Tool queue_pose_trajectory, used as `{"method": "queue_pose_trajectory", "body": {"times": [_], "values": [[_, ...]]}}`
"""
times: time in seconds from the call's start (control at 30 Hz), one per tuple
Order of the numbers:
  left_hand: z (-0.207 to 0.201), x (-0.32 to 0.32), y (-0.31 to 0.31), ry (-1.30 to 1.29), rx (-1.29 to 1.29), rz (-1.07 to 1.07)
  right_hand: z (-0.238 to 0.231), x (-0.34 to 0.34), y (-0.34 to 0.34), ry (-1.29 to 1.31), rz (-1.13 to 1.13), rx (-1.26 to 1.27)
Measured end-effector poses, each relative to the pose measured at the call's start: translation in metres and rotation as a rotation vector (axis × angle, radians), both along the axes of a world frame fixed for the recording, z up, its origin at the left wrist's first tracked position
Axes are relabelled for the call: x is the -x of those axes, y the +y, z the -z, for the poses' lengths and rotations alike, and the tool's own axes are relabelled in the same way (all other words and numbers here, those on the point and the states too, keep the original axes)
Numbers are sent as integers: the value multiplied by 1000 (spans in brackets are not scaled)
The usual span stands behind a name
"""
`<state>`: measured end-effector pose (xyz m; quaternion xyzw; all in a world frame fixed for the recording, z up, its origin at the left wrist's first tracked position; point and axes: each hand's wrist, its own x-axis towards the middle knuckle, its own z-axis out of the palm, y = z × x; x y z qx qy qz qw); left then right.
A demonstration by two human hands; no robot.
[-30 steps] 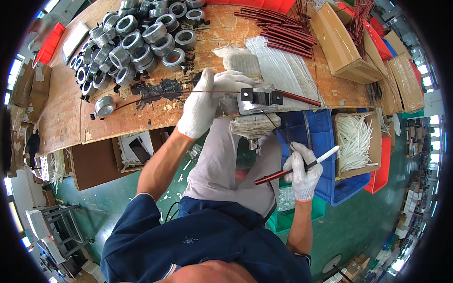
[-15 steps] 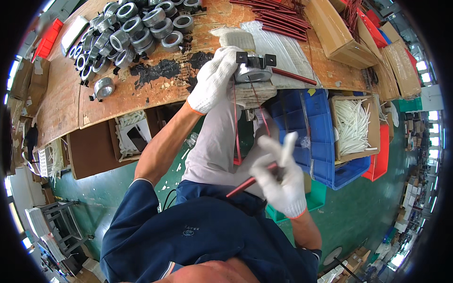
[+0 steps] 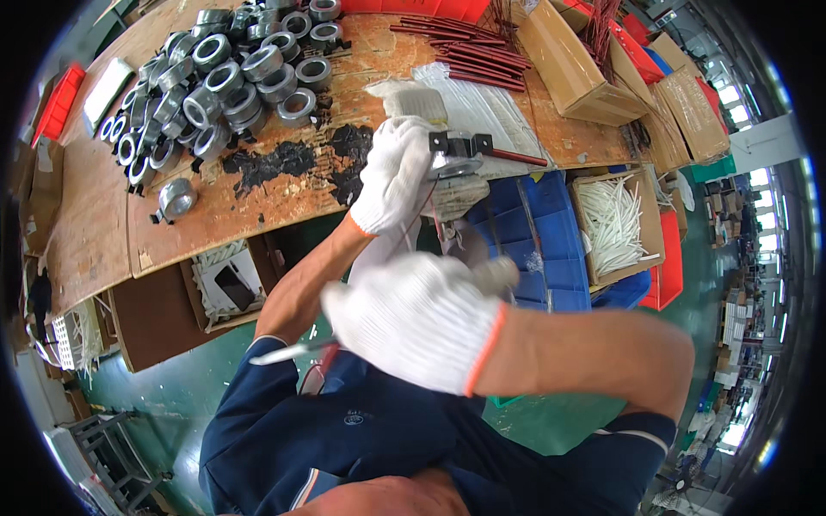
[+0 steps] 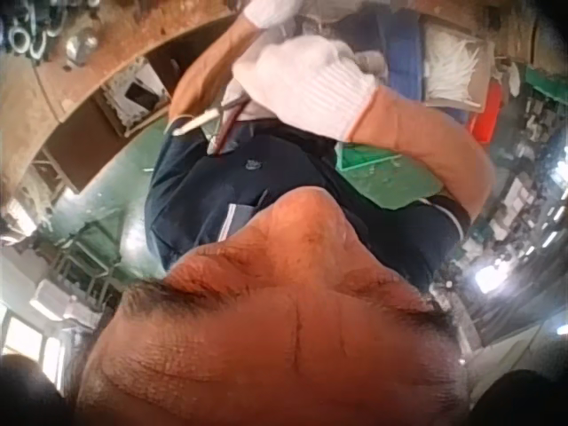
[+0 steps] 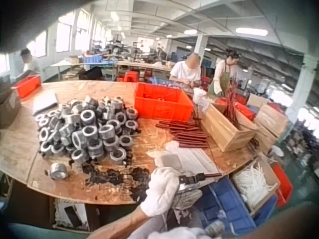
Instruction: Assembling an electromagnetic coil by feeding wires through a core and securing components using a manual press.
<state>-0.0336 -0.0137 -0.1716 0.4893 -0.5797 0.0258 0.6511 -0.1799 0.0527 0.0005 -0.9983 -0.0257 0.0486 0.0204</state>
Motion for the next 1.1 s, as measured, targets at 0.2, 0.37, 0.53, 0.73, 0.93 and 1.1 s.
{"method": "queue_pose_trajectory", "body": {"times": [0.2,0.37,0.53,0.73,0.93,1.1], "values": [[-14,-13,35,87,-490,192,-4,-120,-75,-47,-42,-123],[-13,-38,19,-122,-118,351,-7,-146,-175,160,693,-719],[-6,-34,17,-20,-235,407,38,-82,-242,53,873,-664],[-9,-27,22,90,-271,438,37,50,-183,-531,983,-1102],[-7,-11,20,252,-299,359,77,149,-35,-208,985,-1318],[6,-4,19,381,-252,310,71,100,-49,-223,1114,-1789]]}}
